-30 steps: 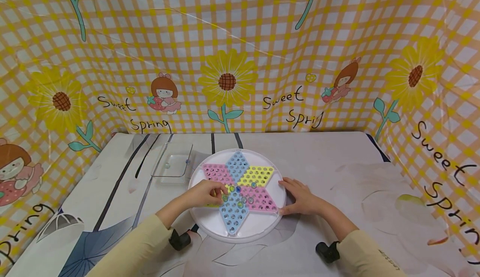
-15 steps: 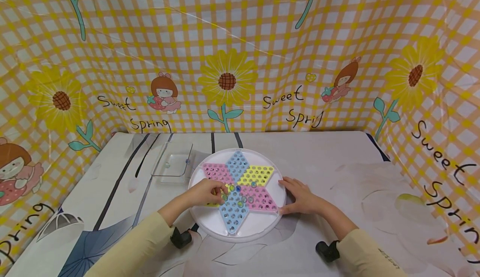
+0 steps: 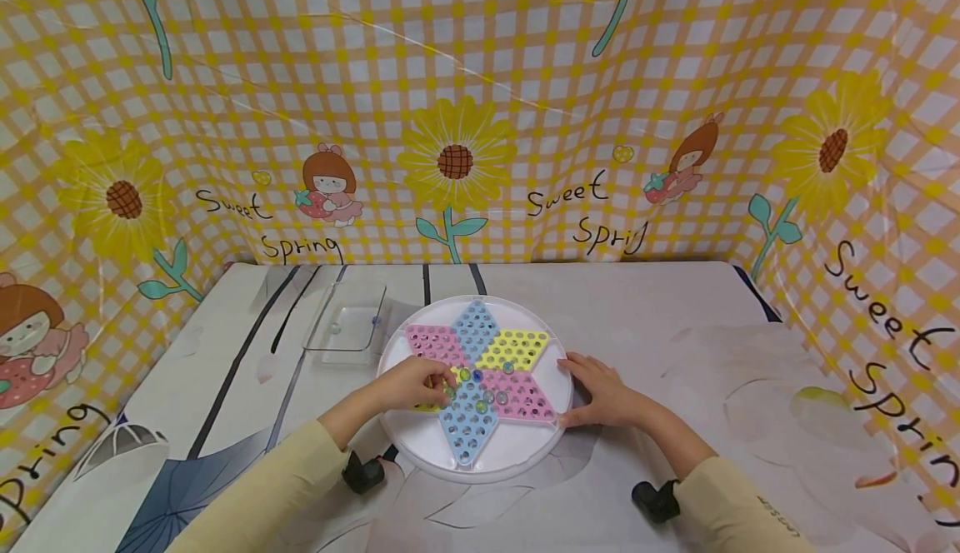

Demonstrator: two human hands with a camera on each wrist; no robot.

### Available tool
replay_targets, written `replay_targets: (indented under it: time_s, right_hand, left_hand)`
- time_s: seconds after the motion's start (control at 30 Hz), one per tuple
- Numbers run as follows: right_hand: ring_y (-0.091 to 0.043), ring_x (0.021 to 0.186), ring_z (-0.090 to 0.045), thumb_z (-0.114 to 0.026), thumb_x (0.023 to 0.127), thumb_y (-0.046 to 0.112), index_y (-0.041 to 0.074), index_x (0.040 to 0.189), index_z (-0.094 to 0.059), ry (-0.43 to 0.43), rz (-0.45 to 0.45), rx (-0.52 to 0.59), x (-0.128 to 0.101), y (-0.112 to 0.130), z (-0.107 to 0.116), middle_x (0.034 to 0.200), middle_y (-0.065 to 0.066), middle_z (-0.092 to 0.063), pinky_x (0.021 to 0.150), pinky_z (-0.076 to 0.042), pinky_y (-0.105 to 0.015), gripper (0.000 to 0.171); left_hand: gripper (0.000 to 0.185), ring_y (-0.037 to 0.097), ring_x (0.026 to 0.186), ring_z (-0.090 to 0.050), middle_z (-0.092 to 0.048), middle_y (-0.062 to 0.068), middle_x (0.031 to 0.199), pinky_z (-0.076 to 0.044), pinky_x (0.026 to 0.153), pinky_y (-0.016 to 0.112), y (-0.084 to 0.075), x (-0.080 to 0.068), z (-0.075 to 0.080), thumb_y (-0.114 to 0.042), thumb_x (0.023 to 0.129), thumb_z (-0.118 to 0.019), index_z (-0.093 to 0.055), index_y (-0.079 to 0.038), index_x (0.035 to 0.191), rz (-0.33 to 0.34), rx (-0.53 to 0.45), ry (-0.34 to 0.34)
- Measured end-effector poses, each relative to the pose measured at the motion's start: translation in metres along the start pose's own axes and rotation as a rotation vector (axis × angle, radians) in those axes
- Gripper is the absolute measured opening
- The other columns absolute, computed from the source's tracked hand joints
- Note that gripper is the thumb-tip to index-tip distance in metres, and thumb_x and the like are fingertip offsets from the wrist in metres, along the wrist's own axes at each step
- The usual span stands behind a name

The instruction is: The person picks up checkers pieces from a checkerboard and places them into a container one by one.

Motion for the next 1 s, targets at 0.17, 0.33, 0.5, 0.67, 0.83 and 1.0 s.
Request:
replay_targets:
  time_s: [0.17, 0.33, 0.5, 0.67, 0.83, 1.0]
  right_hand:
    - [-0.055, 0.127, -0.011, -0.076, 0.071, 0.032, -0.008, 0.135, -0.031, -0.003, -0.001, 0.001, 0.0, -0.001, 0.0, 0.141, -0.034, -0.018, 0.094, -0.008, -0.071, 0.088]
    - [-0.055, 0.127, -0.009, -0.076, 0.072, 0.033, -0.008, 0.135, -0.03, 0.008, -0.009, 0.008, 0.0, 0.001, 0.0, 0.141, -0.034, -0.017, 0.094, -0.008, -0.071, 0.088]
    - [-0.055, 0.127, -0.008, -0.076, 0.072, 0.032, -0.009, 0.135, -0.03, 0.006, -0.008, 0.016, 0.0, 0.001, 0.0, 0.141, -0.035, -0.017, 0.094, -0.006, -0.071, 0.088]
    - [-0.056, 0.127, -0.009, -0.076, 0.072, 0.032, -0.009, 0.135, -0.03, 0.0, 0.001, 0.007, 0.0, 0.001, 0.0, 0.141, -0.035, -0.017, 0.094, -0.008, -0.071, 0.088]
    - [-0.056, 0.126, -0.009, -0.076, 0.071, 0.031, -0.01, 0.134, -0.03, -0.003, 0.005, 0.022, -0.001, 0.003, 0.0, 0.14, -0.036, -0.017, 0.093, -0.007, -0.072, 0.088]
    - [-0.055, 0.127, -0.009, -0.076, 0.071, 0.032, -0.009, 0.135, -0.03, -0.002, -0.002, 0.013, 0.0, 0.002, 0.0, 0.14, -0.035, -0.018, 0.094, -0.007, -0.072, 0.088]
  left_hand:
    - [0.013, 0.007, 0.063, -0.045, -0.052, -0.004, 0.069, -0.038, 0.056, 0.017, 0.001, -0.002, 0.001, -0.011, 0.081, -0.068, -0.064, -0.008, 0.092, 0.023, -0.033, 0.011]
    - [0.012, 0.008, 0.067, -0.048, -0.054, -0.004, 0.071, -0.041, 0.061, 0.018, 0.001, -0.003, 0.005, -0.01, 0.081, -0.068, -0.063, -0.009, 0.092, 0.023, -0.047, 0.008]
    - [0.011, 0.009, 0.068, -0.048, -0.055, -0.003, 0.073, -0.041, 0.064, 0.019, 0.0, -0.003, 0.01, -0.01, 0.081, -0.067, -0.064, -0.009, 0.092, 0.008, -0.027, -0.021]
    - [0.012, 0.009, 0.068, -0.048, -0.055, -0.004, 0.073, -0.041, 0.063, 0.019, 0.0, -0.005, 0.016, -0.013, 0.082, -0.067, -0.065, -0.009, 0.094, 0.02, -0.012, -0.047]
    - [0.014, 0.01, 0.069, -0.048, -0.055, -0.003, 0.076, -0.042, 0.064, 0.02, 0.001, -0.006, 0.022, -0.013, 0.083, -0.066, -0.064, -0.009, 0.096, 0.015, -0.01, -0.056]
    - [0.014, 0.01, 0.07, -0.048, -0.054, -0.003, 0.076, -0.041, 0.063, 0.02, 0.003, -0.006, 0.028, -0.013, 0.083, -0.067, -0.065, -0.01, 0.096, 0.02, 0.007, -0.069]
Point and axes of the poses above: each hand's wrist, its own x-axis towards the middle knuckle, its own z-axis out of the back of the hand, y = z × x, the point moved 5 cm from there along x, towards the middle knuckle
